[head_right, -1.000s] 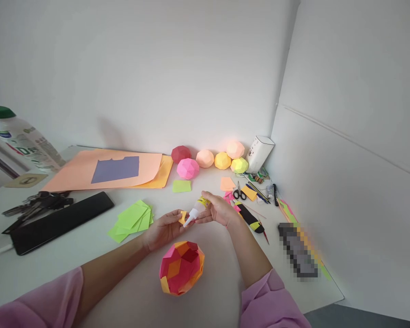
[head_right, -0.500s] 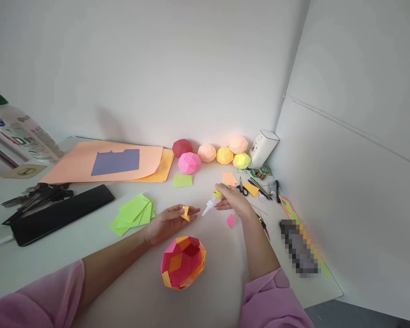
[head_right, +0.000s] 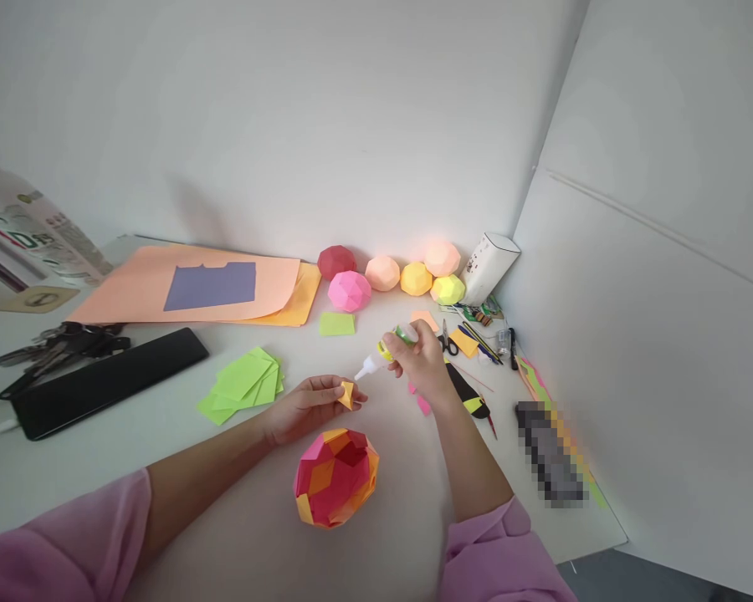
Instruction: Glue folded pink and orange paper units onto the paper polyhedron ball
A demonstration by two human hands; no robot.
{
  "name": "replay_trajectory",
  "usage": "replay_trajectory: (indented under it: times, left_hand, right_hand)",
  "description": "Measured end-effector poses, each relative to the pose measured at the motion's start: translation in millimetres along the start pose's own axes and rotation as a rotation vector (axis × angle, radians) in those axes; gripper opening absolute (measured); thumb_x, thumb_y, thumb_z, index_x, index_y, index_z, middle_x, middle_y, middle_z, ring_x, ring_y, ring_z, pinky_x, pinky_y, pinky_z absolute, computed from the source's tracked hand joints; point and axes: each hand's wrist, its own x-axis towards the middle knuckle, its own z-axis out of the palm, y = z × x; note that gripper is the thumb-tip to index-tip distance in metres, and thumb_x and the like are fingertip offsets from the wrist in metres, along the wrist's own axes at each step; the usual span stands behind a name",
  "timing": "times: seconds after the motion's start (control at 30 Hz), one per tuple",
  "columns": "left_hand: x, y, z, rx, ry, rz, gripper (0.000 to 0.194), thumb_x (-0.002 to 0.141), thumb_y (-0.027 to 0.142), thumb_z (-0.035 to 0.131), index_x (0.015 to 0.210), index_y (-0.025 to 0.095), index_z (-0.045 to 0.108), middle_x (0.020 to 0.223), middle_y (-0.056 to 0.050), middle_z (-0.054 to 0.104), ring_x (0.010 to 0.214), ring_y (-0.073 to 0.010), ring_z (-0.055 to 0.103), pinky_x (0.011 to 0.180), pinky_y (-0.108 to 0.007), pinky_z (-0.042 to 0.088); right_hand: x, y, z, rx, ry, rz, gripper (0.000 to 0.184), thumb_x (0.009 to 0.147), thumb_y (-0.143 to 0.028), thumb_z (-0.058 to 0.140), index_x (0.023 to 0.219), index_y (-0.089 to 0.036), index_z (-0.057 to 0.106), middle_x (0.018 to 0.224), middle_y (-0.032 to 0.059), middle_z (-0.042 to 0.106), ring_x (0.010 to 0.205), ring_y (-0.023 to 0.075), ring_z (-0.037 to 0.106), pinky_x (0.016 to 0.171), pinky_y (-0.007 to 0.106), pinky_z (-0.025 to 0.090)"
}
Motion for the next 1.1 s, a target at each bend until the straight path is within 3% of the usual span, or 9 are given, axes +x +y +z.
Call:
replay_trajectory:
  times: [0.27,0.57,0.9,1.1]
  left_hand:
    - [-1.6,2.6,2.0,0.012,-0.003,-0.014,0.010,0.077,0.020,0.072,0.078,0.010,0.075,0.086,-0.014,0.074,0.080,-0.0205,0.066,0.086,-0.034,0.047]
    - [0.1,1.5,0.4,0.019,-0.003,-0.019,0.015,0.074,0.023,0.076,0.076,0.009,0.074,0.077,-0.011,0.073,0.081,-0.0193,0.065,0.084,-0.030,0.047]
    - [0.4,0.8,0.0,0.004,-0.012,-0.013,0.017,0.074,0.025,0.077,0.074,0.008,0.073,0.077,-0.011,0.072,0.078,-0.0186,0.065,0.083,-0.030,0.047]
    - [1.1,1.9,-0.9,-0.043,-0.013,0.002,0.015,0.074,0.024,0.077,0.073,0.010,0.071,0.073,-0.009,0.070,0.076,-0.0181,0.065,0.081,-0.030,0.048]
  right_hand:
    - [-6.3,5.0,13.8,-0.013,-0.095,-0.035,0.038,0.074,-0.045,0.070,0.074,-0.021,0.041,0.069,-0.0049,0.059,0.049,0.0085,0.053,0.043,0.021,0.040]
    - [-7.0,4.9,13.8,-0.027,-0.097,-0.058,0.042,0.068,-0.040,0.077,0.070,-0.021,0.039,0.064,-0.0083,0.051,0.046,0.0069,0.049,0.042,0.020,0.039]
    - [-8.8,3.5,15.8,0.029,-0.124,-0.085,0.040,0.070,-0.037,0.077,0.072,-0.021,0.040,0.065,-0.0078,0.054,0.049,0.0065,0.051,0.045,0.020,0.040]
    - [-1.2,8.8,11.9,0.111,-0.124,0.038,0.040,0.071,-0.045,0.075,0.073,-0.021,0.043,0.064,-0.0046,0.060,0.049,0.0103,0.056,0.042,0.023,0.044]
